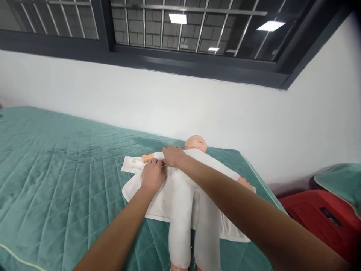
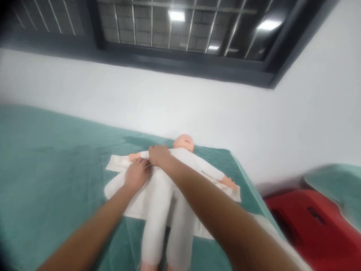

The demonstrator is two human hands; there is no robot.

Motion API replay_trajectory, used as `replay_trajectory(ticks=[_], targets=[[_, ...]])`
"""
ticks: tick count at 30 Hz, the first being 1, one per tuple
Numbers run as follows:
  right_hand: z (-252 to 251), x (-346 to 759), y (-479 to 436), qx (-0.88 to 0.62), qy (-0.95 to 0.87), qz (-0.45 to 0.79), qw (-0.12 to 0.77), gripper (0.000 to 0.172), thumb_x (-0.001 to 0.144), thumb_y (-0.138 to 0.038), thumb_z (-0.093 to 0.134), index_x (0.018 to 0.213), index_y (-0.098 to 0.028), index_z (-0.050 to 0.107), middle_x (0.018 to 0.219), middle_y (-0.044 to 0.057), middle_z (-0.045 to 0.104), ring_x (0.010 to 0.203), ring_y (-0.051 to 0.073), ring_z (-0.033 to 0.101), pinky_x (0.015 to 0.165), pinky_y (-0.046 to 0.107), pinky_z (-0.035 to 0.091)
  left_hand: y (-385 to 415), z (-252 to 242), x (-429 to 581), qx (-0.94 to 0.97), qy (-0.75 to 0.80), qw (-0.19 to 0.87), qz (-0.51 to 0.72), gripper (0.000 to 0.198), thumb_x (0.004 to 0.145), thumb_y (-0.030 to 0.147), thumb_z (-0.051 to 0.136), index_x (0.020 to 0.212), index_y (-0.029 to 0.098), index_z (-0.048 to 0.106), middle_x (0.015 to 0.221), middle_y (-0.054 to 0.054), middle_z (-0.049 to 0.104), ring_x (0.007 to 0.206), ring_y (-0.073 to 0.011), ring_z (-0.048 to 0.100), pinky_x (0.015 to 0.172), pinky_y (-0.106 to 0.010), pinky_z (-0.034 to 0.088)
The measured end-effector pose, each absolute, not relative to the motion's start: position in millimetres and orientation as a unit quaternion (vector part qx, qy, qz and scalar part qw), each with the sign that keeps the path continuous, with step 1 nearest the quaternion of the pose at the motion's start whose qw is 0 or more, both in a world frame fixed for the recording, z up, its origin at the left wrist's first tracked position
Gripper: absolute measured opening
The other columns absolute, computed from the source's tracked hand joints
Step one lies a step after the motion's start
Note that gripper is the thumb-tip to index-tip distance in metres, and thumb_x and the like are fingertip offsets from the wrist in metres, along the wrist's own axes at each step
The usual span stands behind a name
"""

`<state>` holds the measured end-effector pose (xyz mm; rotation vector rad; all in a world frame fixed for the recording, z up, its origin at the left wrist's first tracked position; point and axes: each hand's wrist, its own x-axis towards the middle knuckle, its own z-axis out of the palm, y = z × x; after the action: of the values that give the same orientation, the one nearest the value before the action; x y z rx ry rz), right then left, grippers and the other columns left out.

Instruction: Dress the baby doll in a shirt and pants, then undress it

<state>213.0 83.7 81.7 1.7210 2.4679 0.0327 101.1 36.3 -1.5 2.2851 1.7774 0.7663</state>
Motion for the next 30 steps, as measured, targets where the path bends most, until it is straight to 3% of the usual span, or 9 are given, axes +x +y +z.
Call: replay_trajectory(ticks=[4,8,11,19,26,30], targets=[[92.2,226.9,85.1,0.564,0.823,-0.003,0.067,0.038,0.089,-0.046,0.055,0.115,-0.019,0.059,0.116,0.014,0.069,0.101,0.031,0.066,0.08,0.039,0.05,42.3,-3.0,94.9,0.692,0.611,0.143,0.357,0.02,0.091,0.025,0.046,0.091,0.019,0.064,0.099,-0.01,0.067,0.098,-0.0255,0.06,0.08,-0.035,0.044],[102.7,248.8,71.1,0.565,0.824,0.001,0.039,0.045,0.092,-0.05,0.047,0.126,-0.021,0.053,0.125,0.012,0.065,0.107,0.03,0.063,0.079,0.037,0.049,42.8,-0.1,87.6,0.601,0.617,0.222,0.457,0.019,0.088,0.031,0.051,0.086,0.02,0.066,0.082,-0.006,0.069,0.08,-0.022,0.063,0.074,-0.031,0.044],[102.7,261.4,59.1,0.552,0.834,-0.005,0.012,0.044,0.092,-0.053,0.047,0.124,-0.024,0.055,0.122,0.009,0.066,0.104,0.029,0.063,0.078,0.036,0.047,40.3,4.1,83.0,0.557,0.616,0.256,0.494,0.021,0.085,0.034,0.054,0.082,0.019,0.067,0.076,-0.005,0.07,0.074,-0.0212,0.062,0.07,-0.029,0.042],[94.4,264.8,41.2,0.517,0.855,0.028,0.012,0.057,0.096,-0.065,0.03,0.12,-0.023,0.059,0.11,0.012,0.067,0.097,0.027,0.063,0.078,0.036,0.044,38.7,9.9,73.2,0.507,0.602,0.286,0.547,0.017,0.08,0.026,0.054,0.082,0.015,0.068,0.083,-0.005,0.073,0.079,-0.0195,0.063,0.07,-0.027,0.045],[85.9,259.5,43.3,0.519,0.848,0.078,0.073,0.049,0.096,-0.059,0.038,0.111,-0.02,0.063,0.109,0.015,0.067,0.101,0.031,0.061,0.085,0.042,0.042,37.5,14.5,69.8,0.462,0.59,0.313,0.583,0.02,0.084,0.033,0.058,0.087,0.016,0.068,0.083,-0.004,0.072,0.081,-0.0182,0.065,0.077,-0.028,0.048],[76.4,246.0,48.4,0.535,0.839,0.074,0.071,0.047,0.096,-0.055,0.039,0.114,-0.018,0.06,0.109,0.016,0.067,0.103,0.033,0.061,0.087,0.044,0.042,33.1,14.1,80.3,0.565,0.538,0.283,0.558,0.017,0.087,0.031,0.056,0.086,0.019,0.068,0.083,-0.002,0.07,0.079,-0.0166,0.062,0.075,-0.027,0.046]])
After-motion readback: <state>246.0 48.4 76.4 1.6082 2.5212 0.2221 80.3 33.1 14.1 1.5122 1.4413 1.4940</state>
